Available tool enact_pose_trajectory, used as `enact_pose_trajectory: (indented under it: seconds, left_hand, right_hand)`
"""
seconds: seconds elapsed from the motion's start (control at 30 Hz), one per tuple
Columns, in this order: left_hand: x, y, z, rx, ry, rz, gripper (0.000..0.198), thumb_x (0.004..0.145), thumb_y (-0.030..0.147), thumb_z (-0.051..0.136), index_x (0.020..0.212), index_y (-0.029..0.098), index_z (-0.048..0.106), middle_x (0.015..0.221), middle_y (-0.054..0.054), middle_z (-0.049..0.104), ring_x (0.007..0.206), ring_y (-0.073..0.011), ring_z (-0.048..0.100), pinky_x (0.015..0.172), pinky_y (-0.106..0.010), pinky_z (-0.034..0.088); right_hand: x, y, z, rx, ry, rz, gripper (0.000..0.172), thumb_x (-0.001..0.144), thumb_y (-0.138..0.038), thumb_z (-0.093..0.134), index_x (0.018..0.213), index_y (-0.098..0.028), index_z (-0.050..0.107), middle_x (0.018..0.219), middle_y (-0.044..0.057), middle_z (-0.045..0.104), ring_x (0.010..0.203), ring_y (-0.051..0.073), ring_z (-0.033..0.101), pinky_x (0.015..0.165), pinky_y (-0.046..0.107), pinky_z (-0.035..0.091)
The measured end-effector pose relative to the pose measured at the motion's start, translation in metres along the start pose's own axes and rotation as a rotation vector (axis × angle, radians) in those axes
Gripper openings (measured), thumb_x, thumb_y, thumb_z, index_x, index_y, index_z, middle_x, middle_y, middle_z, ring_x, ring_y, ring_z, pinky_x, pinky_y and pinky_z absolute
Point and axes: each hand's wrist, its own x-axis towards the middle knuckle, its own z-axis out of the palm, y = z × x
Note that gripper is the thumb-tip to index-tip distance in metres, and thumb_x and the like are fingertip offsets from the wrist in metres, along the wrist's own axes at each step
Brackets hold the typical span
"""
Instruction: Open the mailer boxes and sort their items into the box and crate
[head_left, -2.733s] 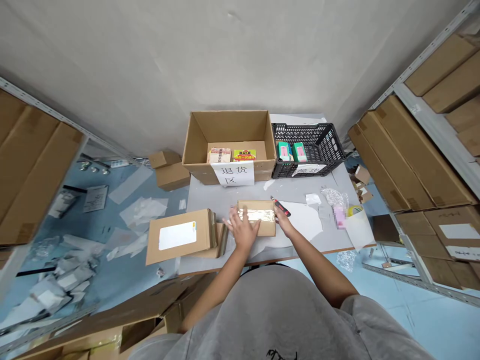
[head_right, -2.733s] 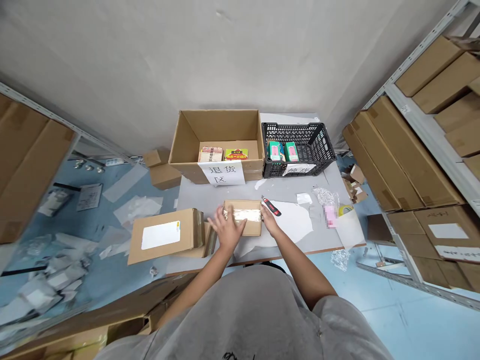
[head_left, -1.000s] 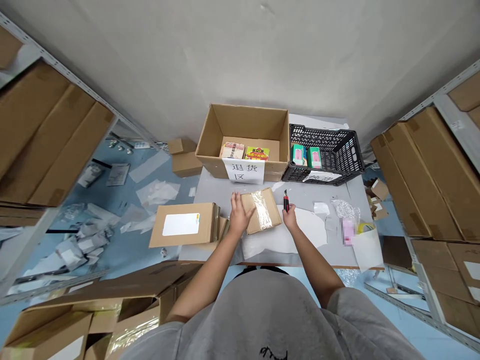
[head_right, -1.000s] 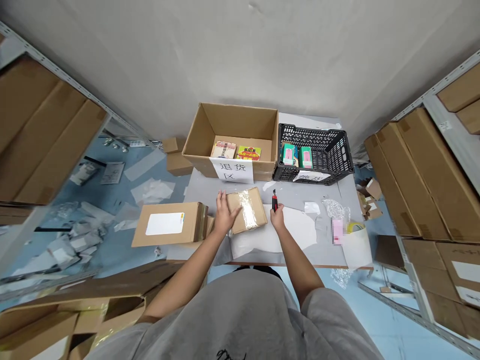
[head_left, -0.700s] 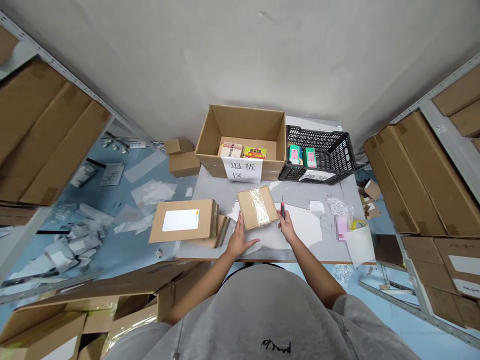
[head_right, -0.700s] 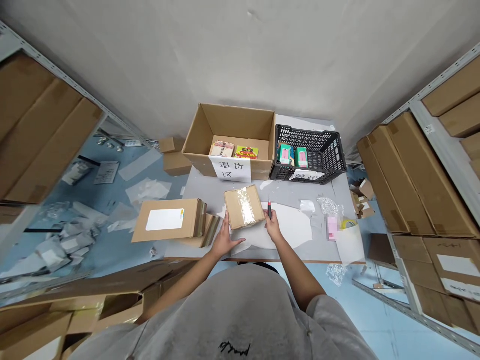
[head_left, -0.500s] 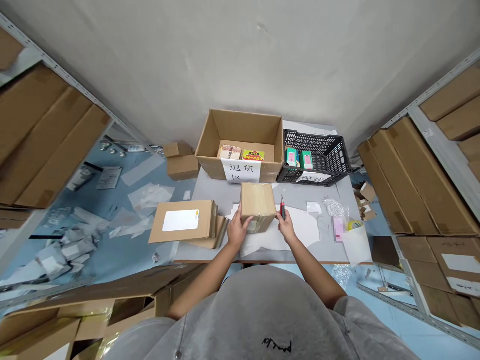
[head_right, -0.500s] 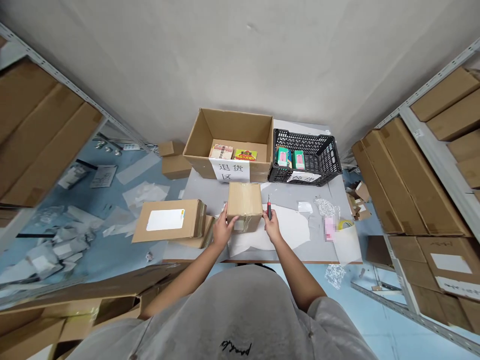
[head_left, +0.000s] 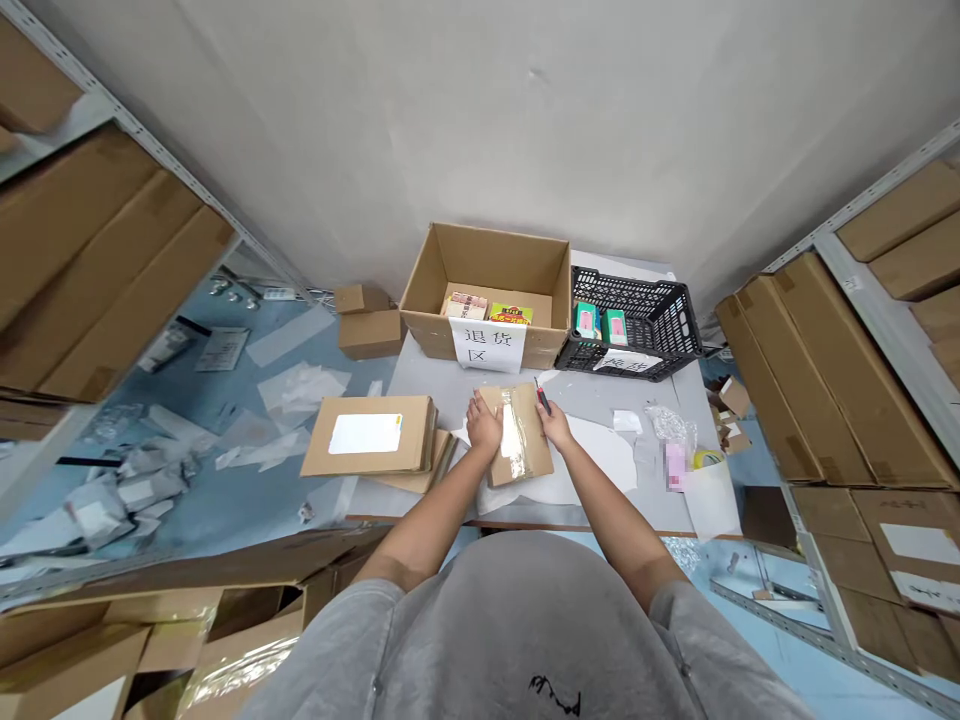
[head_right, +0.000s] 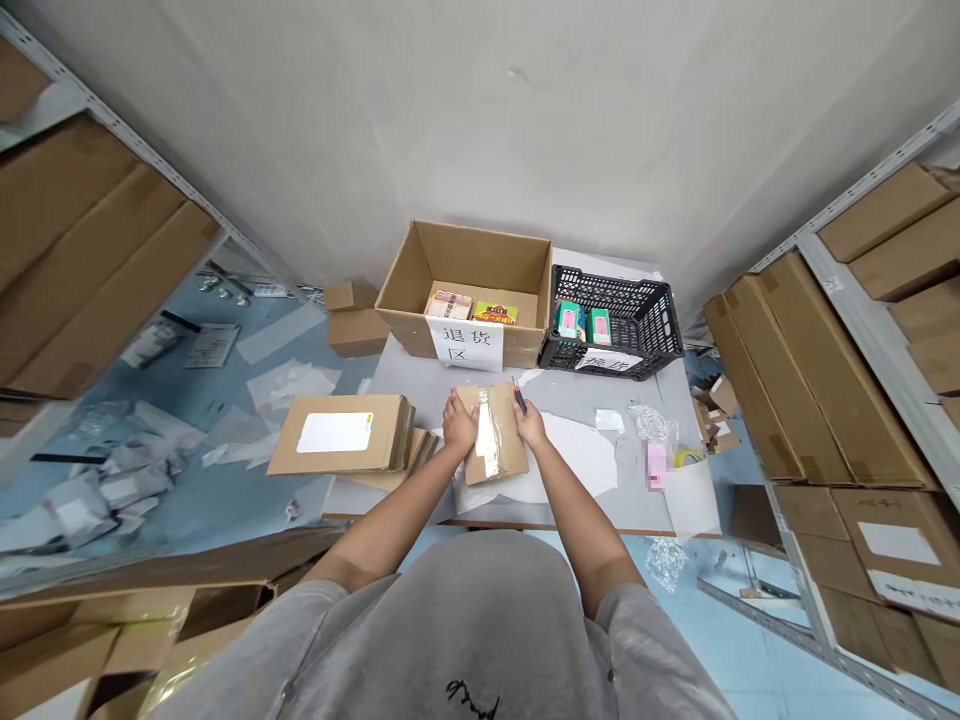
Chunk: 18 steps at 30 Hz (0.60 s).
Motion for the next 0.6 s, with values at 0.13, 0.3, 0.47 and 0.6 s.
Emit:
enact_pose_trajectory:
  seconds: [0.13,0.3,0.47,0.6]
  left_hand:
    - [0.003,-0.016,0.011,0.036,0.009,0.121,0.069,0.112,0.035,0.038,0.177,0.012,0.030,0.184,-0.019,0.022,0.167,-0.0327,0.034,0.133,-0.048,0.035]
    - [0.006,-0.019,0.011,0.130,0.005,0.212,0.066,0.113,0.034,0.032,0.177,0.019,0.032,0.186,-0.010,0.019,0.171,-0.0320,0.024,0.135,-0.053,0.029]
    - [0.004,-0.017,0.010,0.127,-0.005,0.205,0.065,0.114,0.040,0.032,0.177,0.025,0.033,0.186,-0.009,0.020,0.168,-0.0335,0.031,0.132,-0.053,0.035]
    - [0.003,-0.015,0.005,0.107,-0.019,0.198,0.061,0.115,0.040,0.033,0.175,0.031,0.039,0.186,-0.007,0.022,0.158,-0.0340,0.043,0.126,-0.052,0.045]
  right_hand:
    - [-0.005,-0.007,0.004,-0.058,0.062,-0.064,0.043,0.107,-0.058,0.046,0.111,-0.021,0.067,0.104,0.009,0.077,0.102,0.026,0.074,0.082,0.031,0.062]
    - [-0.019,-0.010,0.007,0.300,-0.116,0.057,0.046,0.106,-0.065,0.049,0.127,-0.026,0.053,0.070,-0.005,0.065,0.056,0.018,0.064,0.055,0.026,0.055]
    - [-0.023,-0.021,0.019,0.196,-0.165,0.120,0.033,0.112,-0.055,0.045,0.120,-0.024,0.054,0.083,-0.001,0.070,0.063,0.016,0.068,0.057,0.024,0.055]
    - [-0.022,-0.039,0.034,-0.267,-0.158,0.074,0.030,0.116,-0.038,0.040,0.133,-0.022,0.058,0.106,0.009,0.078,0.091,0.023,0.077,0.077,0.030,0.059]
